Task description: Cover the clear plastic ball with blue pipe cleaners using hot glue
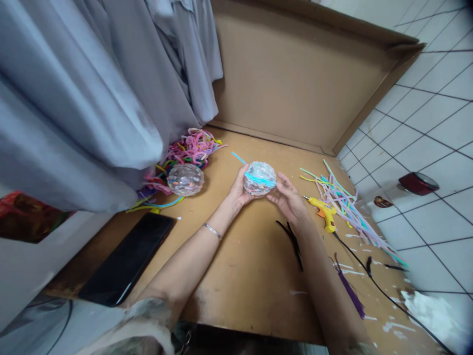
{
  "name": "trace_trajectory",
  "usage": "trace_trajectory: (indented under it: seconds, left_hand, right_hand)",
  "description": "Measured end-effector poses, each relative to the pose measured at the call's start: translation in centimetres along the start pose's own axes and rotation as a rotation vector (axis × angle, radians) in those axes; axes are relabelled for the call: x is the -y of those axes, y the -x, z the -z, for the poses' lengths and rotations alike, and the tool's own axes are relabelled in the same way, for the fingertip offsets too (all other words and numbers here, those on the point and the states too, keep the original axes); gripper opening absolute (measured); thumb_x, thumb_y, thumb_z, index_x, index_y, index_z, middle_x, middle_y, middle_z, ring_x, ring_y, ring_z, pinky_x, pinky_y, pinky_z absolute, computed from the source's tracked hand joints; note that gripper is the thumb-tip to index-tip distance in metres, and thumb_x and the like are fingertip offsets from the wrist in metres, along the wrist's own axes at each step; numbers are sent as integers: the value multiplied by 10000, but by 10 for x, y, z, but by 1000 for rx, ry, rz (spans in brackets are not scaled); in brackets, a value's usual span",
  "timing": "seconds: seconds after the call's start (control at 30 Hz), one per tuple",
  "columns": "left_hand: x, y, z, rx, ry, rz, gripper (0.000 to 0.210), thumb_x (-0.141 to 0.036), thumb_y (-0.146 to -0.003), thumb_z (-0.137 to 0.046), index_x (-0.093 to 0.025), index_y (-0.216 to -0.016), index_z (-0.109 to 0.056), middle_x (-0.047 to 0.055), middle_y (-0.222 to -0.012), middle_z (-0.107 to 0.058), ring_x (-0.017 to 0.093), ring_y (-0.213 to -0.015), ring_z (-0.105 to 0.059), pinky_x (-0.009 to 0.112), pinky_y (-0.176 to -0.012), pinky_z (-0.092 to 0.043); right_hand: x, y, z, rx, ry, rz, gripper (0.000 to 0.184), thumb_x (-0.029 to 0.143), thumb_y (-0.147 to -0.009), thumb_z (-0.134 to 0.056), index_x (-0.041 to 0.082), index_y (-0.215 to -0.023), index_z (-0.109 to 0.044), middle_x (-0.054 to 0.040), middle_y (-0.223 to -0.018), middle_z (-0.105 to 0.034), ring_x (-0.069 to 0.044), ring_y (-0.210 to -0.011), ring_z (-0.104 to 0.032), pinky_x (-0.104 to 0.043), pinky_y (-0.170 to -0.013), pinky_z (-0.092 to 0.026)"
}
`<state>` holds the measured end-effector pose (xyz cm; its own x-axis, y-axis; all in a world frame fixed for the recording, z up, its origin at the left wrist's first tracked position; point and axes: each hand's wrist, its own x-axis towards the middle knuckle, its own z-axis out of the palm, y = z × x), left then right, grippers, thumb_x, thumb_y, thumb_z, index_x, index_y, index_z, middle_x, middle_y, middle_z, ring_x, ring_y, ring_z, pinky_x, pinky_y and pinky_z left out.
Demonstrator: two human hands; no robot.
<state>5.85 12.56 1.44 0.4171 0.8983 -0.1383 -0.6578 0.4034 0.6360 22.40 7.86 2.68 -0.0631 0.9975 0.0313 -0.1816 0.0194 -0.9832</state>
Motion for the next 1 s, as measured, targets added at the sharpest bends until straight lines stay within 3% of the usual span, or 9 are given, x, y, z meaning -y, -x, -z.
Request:
trace_trajectory:
  seconds: [0.2, 0.37, 0.47, 0.57, 1.0]
  left_hand:
    - [-1, 3, -5, 1, 73, 57, 604, -694, -724, -660, -205, -1078, -679, 101, -1000, -748, 277, -858, -707, 424, -721, -577]
    - [-1, 3, -7, -55, 166, 76, 475, -607, -820, -607, -199, -1058, -666, 61, -864, -748, 228, -731, -704, 400, -697, -578]
    - [-1, 2, -5, -79, 205, 79, 471, -579, -869, -548, -180, -1093, -659, 69, -843, -749, 227, -701, -705, 382, -674, -577]
    - [-2, 1, -3, -70, 230, 75, 484, -563, -881, -535, -169, -1140, -647, 75, -830, -751, 225, -678, -705, 364, -659, -576]
    - [2, 2, -8, -64, 270, 61, 406, -481, -913, -517, -151, -1100, -661, 75, -805, -746, 207, -635, -688, 345, -655, -561]
  right_hand:
    - [-4, -3, -2, -93, 7, -8, 524, 464, -712, -731, 328, -1171, -517, -50, -1303, -621, -217, -1045, -645, -385, -766, -563]
    - [3, 6, -18, -333, 364, 358, 445, 432, -682, -748, 243, -1050, -584, -74, -1121, -641, -241, -1071, -600, -418, -900, -501]
    - [10, 15, -28, -306, 629, 534, 268, 381, -764, -696, 238, -983, -635, -51, -1036, -636, -226, -1025, -596, -407, -915, -483]
    - [11, 19, -33, -270, 737, 614, 184, 344, -800, -674, 242, -951, -645, -42, -979, -633, -220, -977, -602, -393, -890, -487]
    - [4, 17, -30, -294, 831, 685, 133, 349, -832, -639, 238, -900, -610, -42, -911, -620, -232, -918, -601, -393, -842, -485]
